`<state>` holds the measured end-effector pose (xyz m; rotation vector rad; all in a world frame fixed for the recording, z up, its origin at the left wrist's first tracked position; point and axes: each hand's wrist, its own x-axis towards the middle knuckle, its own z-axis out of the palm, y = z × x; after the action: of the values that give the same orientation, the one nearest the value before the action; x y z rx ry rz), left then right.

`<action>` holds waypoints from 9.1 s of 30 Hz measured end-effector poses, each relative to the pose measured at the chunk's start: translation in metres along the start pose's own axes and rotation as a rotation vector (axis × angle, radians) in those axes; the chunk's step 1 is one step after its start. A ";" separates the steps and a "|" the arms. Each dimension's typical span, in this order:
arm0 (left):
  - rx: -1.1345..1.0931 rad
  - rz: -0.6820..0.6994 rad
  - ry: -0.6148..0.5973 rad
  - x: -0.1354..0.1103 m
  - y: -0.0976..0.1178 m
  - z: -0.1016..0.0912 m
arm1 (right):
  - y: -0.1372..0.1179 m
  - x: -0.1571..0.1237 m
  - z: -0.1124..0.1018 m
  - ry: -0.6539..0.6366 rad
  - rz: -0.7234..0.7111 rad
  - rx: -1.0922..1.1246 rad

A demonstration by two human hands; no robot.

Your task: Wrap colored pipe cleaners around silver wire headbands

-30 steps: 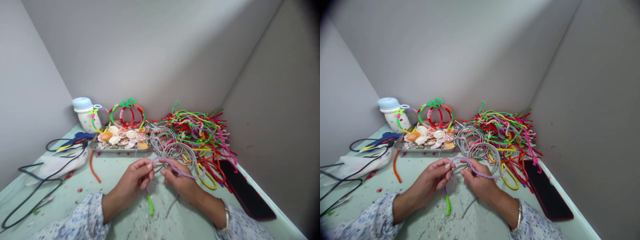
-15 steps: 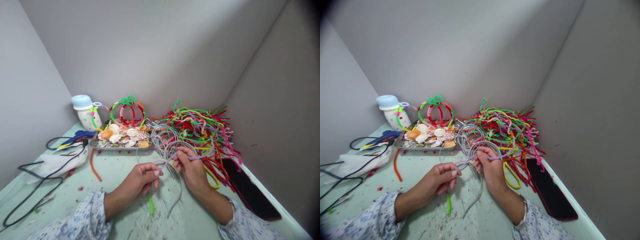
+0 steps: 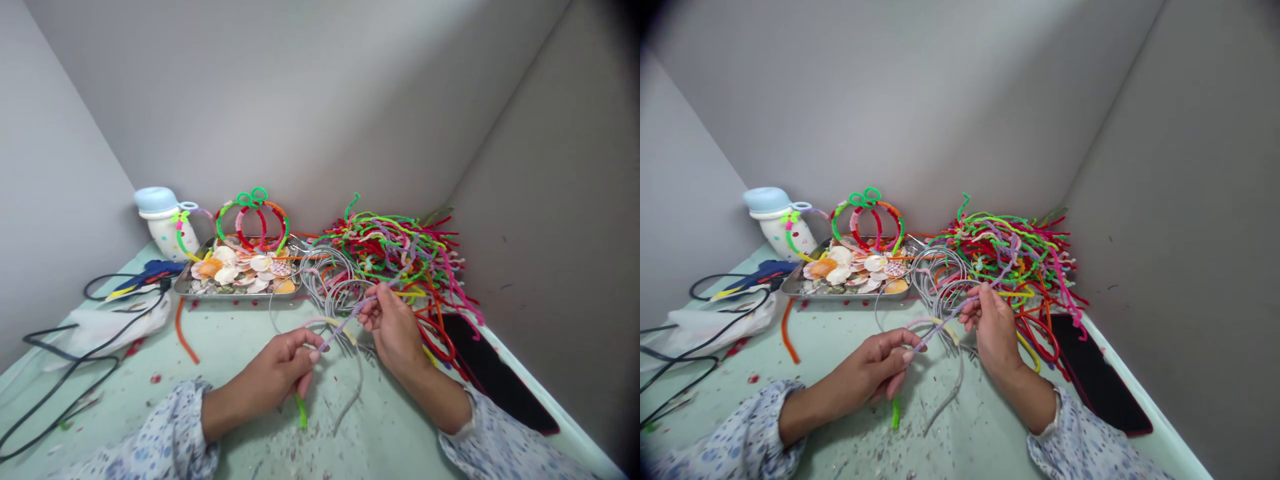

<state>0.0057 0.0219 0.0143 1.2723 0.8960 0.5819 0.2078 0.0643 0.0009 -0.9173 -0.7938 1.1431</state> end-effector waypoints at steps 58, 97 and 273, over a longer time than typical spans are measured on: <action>-0.021 0.094 0.019 -0.001 -0.022 0.017 | 0.004 0.012 -0.009 0.063 -0.039 -0.029; 0.161 0.093 0.041 -0.005 -0.018 0.018 | 0.001 0.002 -0.003 -0.005 0.052 0.082; 0.022 0.108 0.193 0.000 0.003 0.001 | -0.129 0.022 -0.029 -0.587 -0.416 -1.456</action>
<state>0.0065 0.0218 0.0169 1.3054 0.9991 0.7923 0.2896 0.0606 0.1073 -1.4511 -2.3067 0.2847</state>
